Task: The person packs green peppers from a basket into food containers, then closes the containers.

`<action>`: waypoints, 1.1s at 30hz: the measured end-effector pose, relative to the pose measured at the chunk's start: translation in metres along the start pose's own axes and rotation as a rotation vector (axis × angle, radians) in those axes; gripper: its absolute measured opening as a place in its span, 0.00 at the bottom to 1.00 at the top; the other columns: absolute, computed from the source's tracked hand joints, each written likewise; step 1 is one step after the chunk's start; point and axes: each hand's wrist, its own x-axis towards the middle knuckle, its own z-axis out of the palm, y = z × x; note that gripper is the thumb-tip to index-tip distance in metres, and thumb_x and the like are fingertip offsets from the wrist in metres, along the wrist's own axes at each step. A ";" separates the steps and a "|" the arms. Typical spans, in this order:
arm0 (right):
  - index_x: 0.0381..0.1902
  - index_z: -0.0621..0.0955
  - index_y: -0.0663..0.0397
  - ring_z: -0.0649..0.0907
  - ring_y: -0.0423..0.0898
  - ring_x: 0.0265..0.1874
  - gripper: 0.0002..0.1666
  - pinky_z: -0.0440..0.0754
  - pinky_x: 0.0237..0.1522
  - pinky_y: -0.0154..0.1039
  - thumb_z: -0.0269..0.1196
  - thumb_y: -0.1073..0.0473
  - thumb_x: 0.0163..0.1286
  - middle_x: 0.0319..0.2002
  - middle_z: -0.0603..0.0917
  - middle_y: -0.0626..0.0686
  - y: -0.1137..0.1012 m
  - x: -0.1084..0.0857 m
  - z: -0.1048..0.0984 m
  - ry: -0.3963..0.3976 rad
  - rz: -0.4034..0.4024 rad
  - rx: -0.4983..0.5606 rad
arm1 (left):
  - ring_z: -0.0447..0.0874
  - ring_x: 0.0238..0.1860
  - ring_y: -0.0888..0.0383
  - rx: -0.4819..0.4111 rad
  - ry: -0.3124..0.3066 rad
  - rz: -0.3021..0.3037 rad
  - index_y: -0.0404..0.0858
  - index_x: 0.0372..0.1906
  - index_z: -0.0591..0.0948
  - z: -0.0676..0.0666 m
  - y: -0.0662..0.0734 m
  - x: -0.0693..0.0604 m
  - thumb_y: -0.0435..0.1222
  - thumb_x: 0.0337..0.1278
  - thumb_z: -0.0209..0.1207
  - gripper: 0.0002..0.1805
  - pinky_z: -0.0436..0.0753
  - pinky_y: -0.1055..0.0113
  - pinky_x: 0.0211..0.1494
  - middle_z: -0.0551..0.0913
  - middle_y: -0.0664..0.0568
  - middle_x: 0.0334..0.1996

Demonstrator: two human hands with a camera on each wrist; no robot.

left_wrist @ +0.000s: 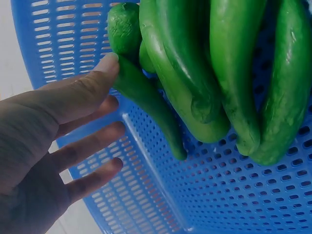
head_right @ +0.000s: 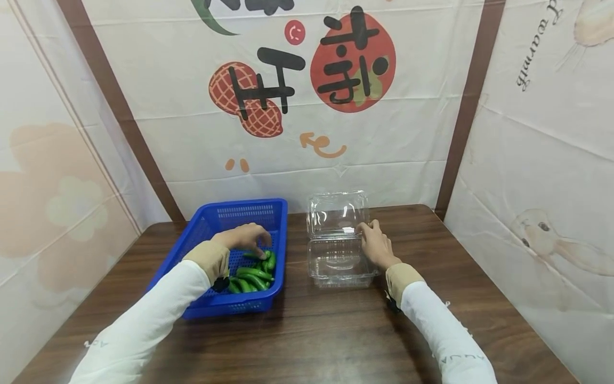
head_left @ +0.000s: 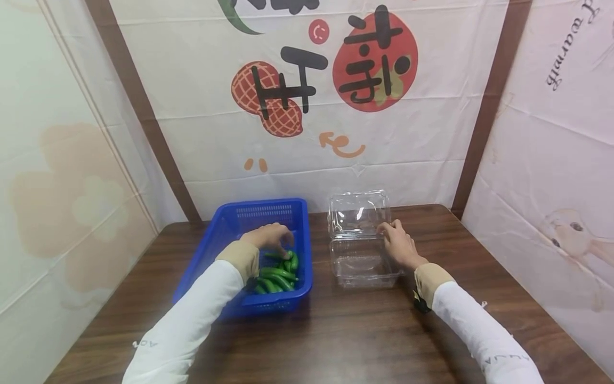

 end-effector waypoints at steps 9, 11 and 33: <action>0.50 0.79 0.49 0.77 0.55 0.26 0.14 0.75 0.24 0.50 0.55 0.67 0.69 0.45 0.70 0.58 -0.004 0.003 -0.004 -0.017 0.005 -0.011 | 0.80 0.42 0.54 0.030 -0.043 0.007 0.41 0.44 0.85 -0.001 0.002 0.002 0.40 0.50 0.73 0.16 0.80 0.56 0.49 0.82 0.52 0.38; 0.50 0.79 0.49 0.77 0.55 0.26 0.14 0.75 0.24 0.50 0.55 0.67 0.69 0.46 0.70 0.58 -0.004 0.003 -0.004 -0.021 0.007 -0.010 | 0.80 0.39 0.55 0.036 -0.050 0.022 0.41 0.42 0.85 -0.001 0.003 0.002 0.39 0.50 0.73 0.14 0.80 0.57 0.47 0.82 0.53 0.35; 0.52 0.79 0.51 0.78 0.57 0.28 0.15 0.76 0.26 0.51 0.55 0.67 0.70 0.47 0.71 0.58 -0.010 -0.004 -0.003 -0.009 0.018 -0.014 | 0.83 0.43 0.50 0.081 0.223 0.205 0.35 0.52 0.83 -0.022 0.005 -0.024 0.31 0.64 0.57 0.14 0.80 0.53 0.52 0.85 0.43 0.47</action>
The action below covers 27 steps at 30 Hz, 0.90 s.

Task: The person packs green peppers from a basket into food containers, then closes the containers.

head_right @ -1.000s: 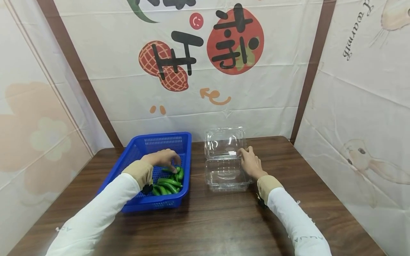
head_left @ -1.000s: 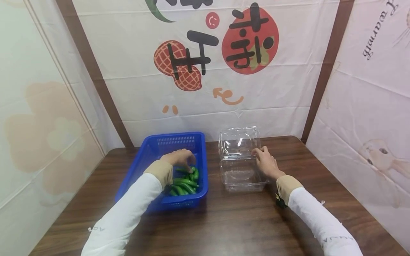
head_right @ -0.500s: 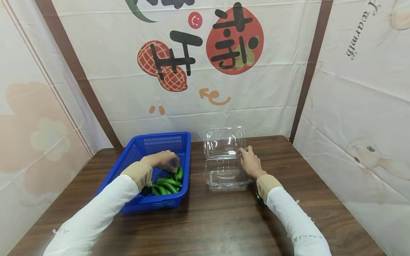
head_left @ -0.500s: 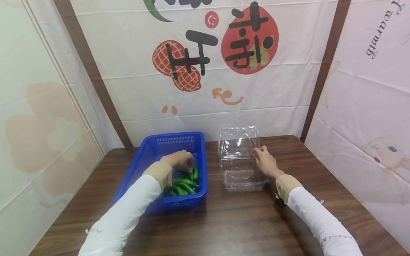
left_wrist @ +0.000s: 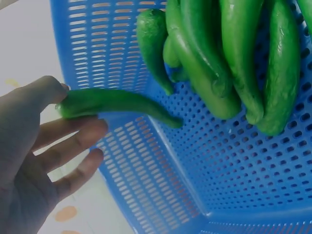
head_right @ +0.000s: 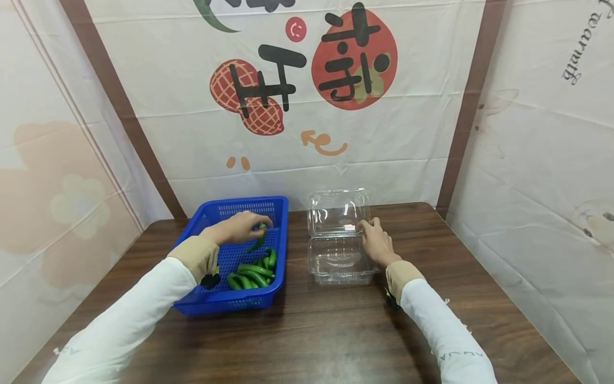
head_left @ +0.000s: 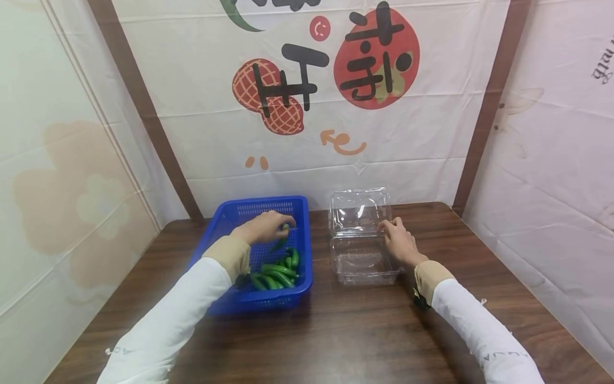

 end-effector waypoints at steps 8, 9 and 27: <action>0.52 0.79 0.51 0.78 0.57 0.28 0.15 0.76 0.26 0.52 0.55 0.67 0.70 0.47 0.71 0.59 0.000 -0.001 -0.001 -0.012 -0.001 -0.001 | 0.79 0.38 0.50 -0.071 0.101 0.019 0.35 0.46 0.84 -0.017 0.003 -0.007 0.29 0.61 0.58 0.11 0.78 0.54 0.46 0.85 0.43 0.43; 0.52 0.79 0.51 0.78 0.57 0.28 0.15 0.76 0.26 0.52 0.55 0.67 0.70 0.47 0.71 0.59 0.000 -0.001 -0.001 -0.014 -0.001 0.000 | 0.79 0.37 0.51 -0.090 0.114 0.021 0.35 0.46 0.84 -0.019 0.002 -0.007 0.29 0.61 0.58 0.11 0.78 0.55 0.45 0.85 0.44 0.43; 0.51 0.79 0.51 0.79 0.57 0.28 0.14 0.77 0.27 0.53 0.54 0.66 0.71 0.48 0.71 0.60 0.000 -0.001 -0.003 -0.017 0.001 0.006 | 0.83 0.31 0.58 -0.111 0.275 0.133 0.36 0.39 0.88 -0.050 0.015 -0.002 0.27 0.53 0.66 0.08 0.82 0.61 0.36 0.88 0.50 0.35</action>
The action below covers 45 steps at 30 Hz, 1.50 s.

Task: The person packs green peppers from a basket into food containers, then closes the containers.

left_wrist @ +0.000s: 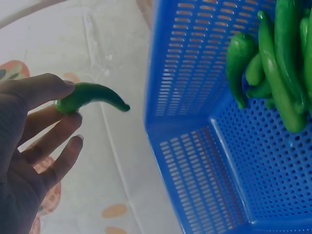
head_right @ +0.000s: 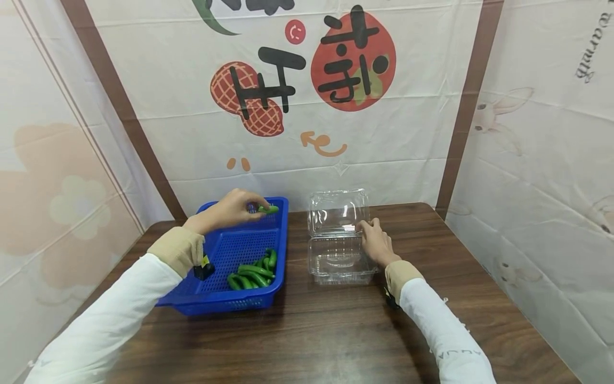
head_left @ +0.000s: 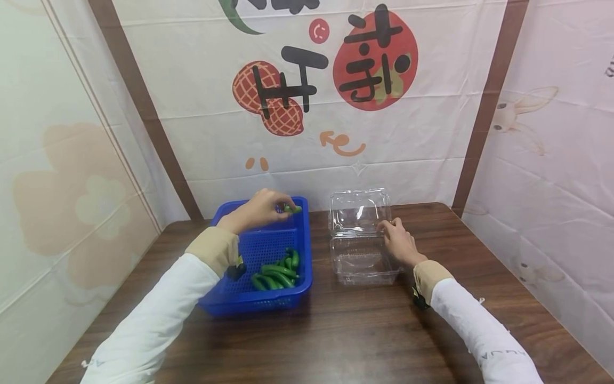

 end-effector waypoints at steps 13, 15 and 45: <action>0.52 0.79 0.51 0.80 0.59 0.30 0.15 0.78 0.28 0.55 0.53 0.65 0.71 0.48 0.71 0.60 0.002 -0.002 0.001 0.006 0.006 -0.011 | 0.88 0.35 0.51 -0.050 -0.005 0.116 0.32 0.43 0.86 0.012 0.016 0.004 0.22 0.47 0.66 0.14 0.85 0.55 0.42 0.88 0.44 0.37; 0.52 0.79 0.51 0.79 0.59 0.29 0.15 0.77 0.27 0.54 0.53 0.66 0.71 0.48 0.71 0.60 0.002 -0.002 0.001 0.006 0.003 -0.010 | 0.88 0.36 0.51 -0.047 -0.017 0.125 0.32 0.44 0.86 0.014 0.018 0.006 0.22 0.48 0.66 0.15 0.85 0.56 0.42 0.88 0.45 0.38; 0.54 0.79 0.51 0.79 0.59 0.29 0.16 0.77 0.28 0.55 0.52 0.65 0.72 0.48 0.71 0.60 0.000 -0.002 -0.001 -0.006 0.014 -0.006 | 0.85 0.40 0.54 0.021 -0.205 0.145 0.36 0.49 0.84 0.087 0.073 0.058 0.21 0.47 0.65 0.20 0.82 0.63 0.45 0.87 0.49 0.40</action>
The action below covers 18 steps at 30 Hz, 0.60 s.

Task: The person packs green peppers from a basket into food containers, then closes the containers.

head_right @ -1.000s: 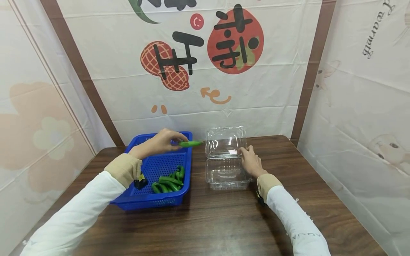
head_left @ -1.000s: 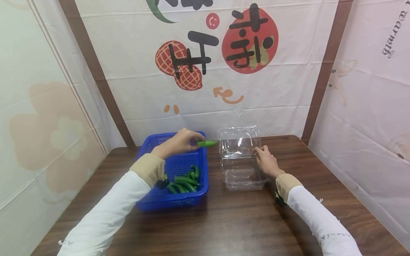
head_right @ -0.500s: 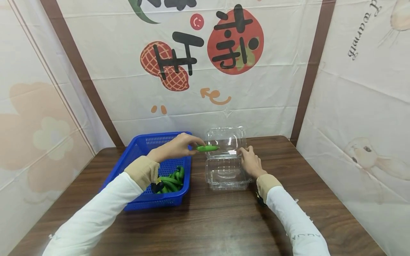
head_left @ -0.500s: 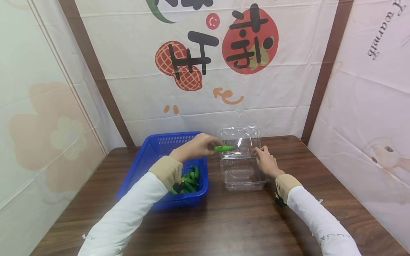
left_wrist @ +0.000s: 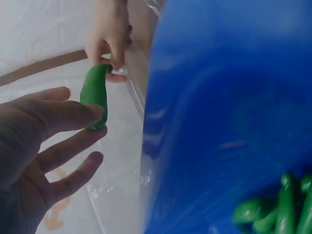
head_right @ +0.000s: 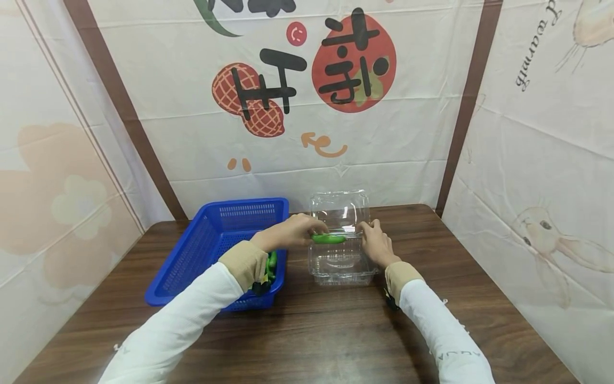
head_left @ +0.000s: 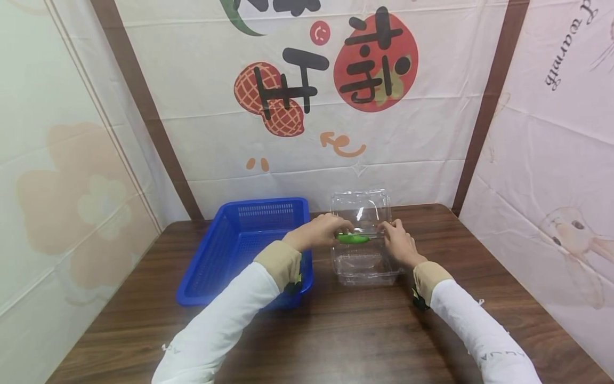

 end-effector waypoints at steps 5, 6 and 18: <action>0.53 0.79 0.51 0.79 0.58 0.29 0.16 0.77 0.28 0.54 0.53 0.66 0.71 0.49 0.70 0.60 0.001 0.001 0.000 -0.004 -0.001 -0.005 | 0.86 0.42 0.51 0.014 -0.026 -0.021 0.36 0.49 0.84 0.004 0.006 0.011 0.23 0.52 0.66 0.18 0.82 0.60 0.48 0.87 0.48 0.39; 0.53 0.78 0.50 0.79 0.59 0.29 0.16 0.77 0.28 0.54 0.54 0.66 0.70 0.49 0.70 0.60 0.001 0.002 0.000 -0.004 -0.001 -0.006 | 0.86 0.42 0.50 0.007 -0.033 -0.030 0.36 0.49 0.84 0.005 0.008 0.014 0.24 0.53 0.66 0.17 0.82 0.59 0.49 0.87 0.47 0.40; 0.52 0.79 0.50 0.80 0.61 0.30 0.15 0.77 0.28 0.55 0.54 0.66 0.70 0.49 0.71 0.61 0.000 0.002 0.000 -0.007 -0.001 -0.013 | 0.85 0.38 0.51 0.093 -0.143 -0.222 0.37 0.41 0.84 0.032 0.024 0.033 0.44 0.67 0.60 0.13 0.83 0.61 0.45 0.86 0.47 0.37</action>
